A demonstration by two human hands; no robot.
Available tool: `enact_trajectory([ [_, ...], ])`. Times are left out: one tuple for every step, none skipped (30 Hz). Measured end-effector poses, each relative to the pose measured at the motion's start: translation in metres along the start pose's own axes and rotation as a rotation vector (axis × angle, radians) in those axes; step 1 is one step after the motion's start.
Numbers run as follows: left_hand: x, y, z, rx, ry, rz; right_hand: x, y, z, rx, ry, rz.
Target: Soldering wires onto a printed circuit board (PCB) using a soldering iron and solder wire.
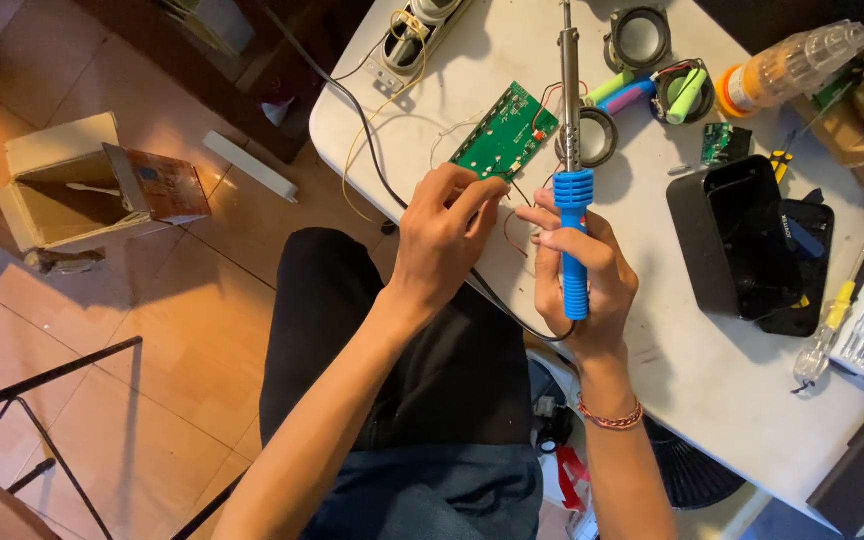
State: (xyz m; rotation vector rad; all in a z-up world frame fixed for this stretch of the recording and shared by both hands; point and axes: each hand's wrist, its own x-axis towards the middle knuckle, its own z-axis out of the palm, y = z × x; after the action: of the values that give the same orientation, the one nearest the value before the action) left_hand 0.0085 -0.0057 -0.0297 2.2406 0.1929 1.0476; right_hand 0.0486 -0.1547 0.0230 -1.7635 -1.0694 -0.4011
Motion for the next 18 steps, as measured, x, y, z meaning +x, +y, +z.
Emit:
enact_trajectory([
  [0.0008, 0.0000, -0.0008, -0.004, -0.005, 0.000, -0.0002, 0.0000, 0.0000, -0.013, 0.000, -0.001],
  [0.0018, 0.0001, -0.0013, -0.009, -0.008, 0.001, -0.0002, 0.0004, -0.0001, -0.026, 0.001, -0.004],
  [0.0014, -0.0003, -0.0007, -0.009, -0.007, 0.000, -0.0005, 0.0000, 0.0006, -0.026, 0.000, -0.004],
  [0.0013, -0.0006, -0.0003, -0.013, -0.008, 0.002, -0.0006, -0.0003, 0.0013, -0.013, 0.004, -0.006],
  [0.0012, -0.0010, 0.0001, -0.017, -0.009, 0.004, -0.0007, -0.0008, 0.0021, 0.000, 0.008, -0.008],
  [0.0007, -0.0015, 0.0007, -0.016, -0.008, 0.003, -0.0030, 0.0004, 0.0010, 0.001, 0.007, -0.008],
  [0.0001, -0.0020, 0.0012, -0.011, -0.007, -0.001, -0.0054, 0.0015, 0.0000, 0.005, 0.007, 0.002],
  [-0.0003, -0.0027, 0.0015, -0.004, -0.005, -0.003, -0.0075, 0.0026, -0.0009, 0.010, 0.007, 0.010],
  [0.0002, -0.0021, 0.0011, -0.002, -0.004, -0.004, -0.0071, 0.0023, -0.0013, 0.012, 0.006, 0.009],
  [0.0005, -0.0017, 0.0006, 0.000, 0.002, -0.001, -0.0068, 0.0018, -0.0015, 0.010, 0.010, 0.003],
  [0.0008, -0.0012, 0.0002, 0.002, 0.009, 0.003, -0.0065, 0.0014, -0.0019, 0.007, 0.014, -0.003],
  [0.0006, -0.0011, 0.0003, 0.002, 0.009, 0.003, -0.0078, 0.0017, -0.0020, 0.007, 0.014, -0.003],
  [0.0005, -0.0009, 0.0005, -0.003, 0.008, 0.001, -0.0090, 0.0020, -0.0022, -0.028, 0.012, -0.008],
  [0.0005, -0.0008, 0.0007, -0.008, 0.008, -0.001, -0.0101, 0.0023, -0.0024, -0.062, 0.011, -0.013],
  [0.0004, -0.0008, 0.0012, -0.009, 0.008, 0.000, -0.0083, 0.0020, -0.0011, -0.062, 0.012, -0.012],
  [0.0000, -0.0009, 0.0017, -0.002, 0.014, -0.002, -0.0068, 0.0017, 0.0003, -0.076, 0.018, -0.005],
  [-0.0005, -0.0011, 0.0021, 0.005, 0.020, -0.004, -0.0054, 0.0013, 0.0017, -0.090, 0.024, 0.002],
  [0.0000, -0.0003, 0.0018, 0.005, 0.020, -0.004, -0.0050, 0.0008, 0.0019, -0.090, 0.023, 0.002],
])
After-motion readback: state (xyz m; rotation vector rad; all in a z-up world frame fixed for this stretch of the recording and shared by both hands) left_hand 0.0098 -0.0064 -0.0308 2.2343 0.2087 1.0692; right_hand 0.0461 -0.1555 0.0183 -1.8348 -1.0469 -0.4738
